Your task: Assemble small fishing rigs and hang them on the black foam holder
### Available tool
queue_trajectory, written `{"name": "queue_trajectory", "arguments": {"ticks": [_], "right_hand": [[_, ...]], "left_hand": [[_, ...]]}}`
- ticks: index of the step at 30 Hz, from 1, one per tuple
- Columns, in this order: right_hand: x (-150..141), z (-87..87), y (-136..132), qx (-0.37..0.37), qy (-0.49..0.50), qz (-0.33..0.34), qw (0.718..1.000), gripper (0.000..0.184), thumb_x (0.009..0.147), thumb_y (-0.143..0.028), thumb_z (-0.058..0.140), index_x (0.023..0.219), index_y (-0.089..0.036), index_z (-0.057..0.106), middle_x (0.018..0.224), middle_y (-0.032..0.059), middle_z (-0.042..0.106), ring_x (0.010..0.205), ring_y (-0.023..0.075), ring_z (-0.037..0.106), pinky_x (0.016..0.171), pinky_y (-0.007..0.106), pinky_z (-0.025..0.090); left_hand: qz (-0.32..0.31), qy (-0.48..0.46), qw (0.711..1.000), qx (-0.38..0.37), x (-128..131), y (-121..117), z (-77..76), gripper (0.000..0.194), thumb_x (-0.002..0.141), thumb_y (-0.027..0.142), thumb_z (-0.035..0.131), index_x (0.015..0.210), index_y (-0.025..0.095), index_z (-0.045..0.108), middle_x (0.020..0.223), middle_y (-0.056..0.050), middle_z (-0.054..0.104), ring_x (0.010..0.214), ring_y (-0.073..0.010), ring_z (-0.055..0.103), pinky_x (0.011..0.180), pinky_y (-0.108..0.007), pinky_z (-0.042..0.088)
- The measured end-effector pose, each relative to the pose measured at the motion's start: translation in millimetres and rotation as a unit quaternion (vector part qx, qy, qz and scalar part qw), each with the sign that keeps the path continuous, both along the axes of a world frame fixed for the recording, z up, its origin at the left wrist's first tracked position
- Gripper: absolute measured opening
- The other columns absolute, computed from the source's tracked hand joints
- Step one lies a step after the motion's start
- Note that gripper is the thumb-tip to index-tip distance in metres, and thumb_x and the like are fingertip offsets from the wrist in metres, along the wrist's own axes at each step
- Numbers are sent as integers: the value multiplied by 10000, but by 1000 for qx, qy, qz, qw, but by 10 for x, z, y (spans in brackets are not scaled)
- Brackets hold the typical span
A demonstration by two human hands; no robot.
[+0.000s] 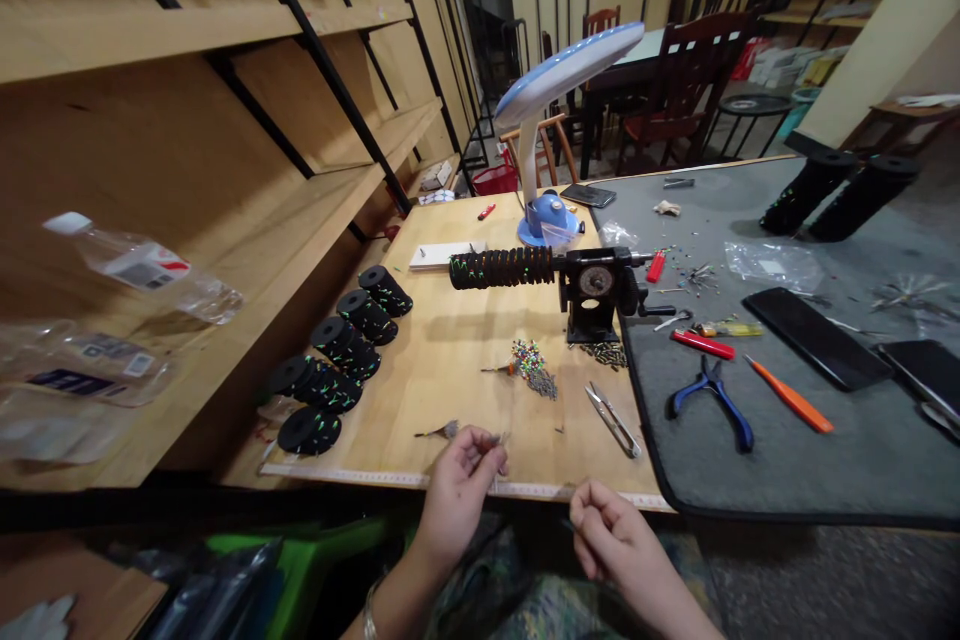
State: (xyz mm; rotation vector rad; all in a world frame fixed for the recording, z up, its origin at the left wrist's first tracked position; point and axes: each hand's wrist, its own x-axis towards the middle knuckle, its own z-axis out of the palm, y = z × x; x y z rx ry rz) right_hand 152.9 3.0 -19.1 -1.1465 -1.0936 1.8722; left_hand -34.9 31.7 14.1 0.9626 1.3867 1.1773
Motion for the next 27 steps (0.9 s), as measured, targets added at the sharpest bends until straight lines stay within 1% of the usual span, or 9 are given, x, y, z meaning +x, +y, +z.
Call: {"name": "queue_trajectory", "arguments": {"ticks": [3, 7, 14, 18, 19, 21, 23, 25, 27], "right_hand": [[-5, -20, 12, -17, 30, -26, 999, 424, 795, -629, 548, 744, -219, 452, 432, -121, 386, 398, 66, 248, 421, 205, 165], [-32, -78, 13, -11, 30, -45, 999, 470, 742, -654, 611, 743, -205, 473, 431, -134, 341, 385, 53, 244, 409, 193, 150], [-52, -147, 25, -32, 8, -67, 997, 530, 672, -711, 629, 723, -203, 486, 345, -151, 330, 285, 33, 203, 342, 178, 110], [-33, -154, 35, -56, 39, -114, 991, 485, 686, -645, 673, 740, -190, 516, 305, -161, 312, 269, 21, 170, 333, 161, 91], [-24, -148, 36, -68, 54, -126, 988, 467, 694, -623, 683, 751, -191, 515, 302, -156, 337, 265, 19, 180, 329, 154, 89], [-3, -120, 35, -92, 82, -139, 983, 437, 703, -576, 708, 769, -194, 505, 369, -111, 490, 265, 21, 283, 311, 133, 108], [19, -69, 33, -113, 103, -141, 978, 421, 700, -527, 741, 775, -196, 492, 559, -37, 657, 323, 40, 456, 298, 112, 163], [37, -9, 32, -125, 116, -145, 975, 412, 693, -489, 765, 776, -194, 490, 737, 17, 721, 443, 80, 605, 303, 100, 231], [50, 47, 32, -135, 122, -152, 971, 407, 686, -475, 776, 774, -193, 496, 809, 42, 735, 558, 131, 684, 316, 100, 281]], "left_hand": [[-44, -13, 999, -22, 6, -71, 0, 320, 740, 416, 720, 728, 174, 510, 604, 22, 589, 563, -105, 528, 544, -206, 408], [-85, -37, 993, -70, 115, -229, -40, 355, 728, 452, 725, 733, 169, 509, 606, 0, 614, 541, -107, 533, 506, -203, 408], [-101, -46, 990, -89, 202, -334, -147, 353, 728, 461, 724, 749, 156, 549, 586, 15, 593, 531, -103, 532, 494, -199, 393], [-106, -38, 990, -90, 200, -319, -138, 366, 721, 475, 726, 756, 153, 555, 585, 15, 592, 536, -104, 528, 491, -196, 374], [-107, -37, 990, -89, 202, -315, -125, 371, 719, 480, 725, 754, 153, 554, 586, 14, 592, 535, -104, 525, 490, -196, 371], [-107, -37, 990, -87, 207, -310, -93, 372, 721, 485, 721, 752, 155, 552, 590, 12, 594, 536, -103, 520, 492, -198, 368], [-105, -39, 990, -86, 215, -305, -61, 371, 717, 485, 725, 747, 157, 553, 587, 13, 592, 533, -102, 514, 492, -198, 362], [-105, -42, 990, -89, 222, -302, -36, 371, 709, 482, 732, 743, 158, 556, 585, 15, 591, 531, -102, 511, 494, -199, 360], [-106, -45, 989, -92, 227, -301, -22, 372, 703, 482, 737, 743, 160, 556, 586, 18, 590, 529, -101, 508, 496, -200, 360]]}}
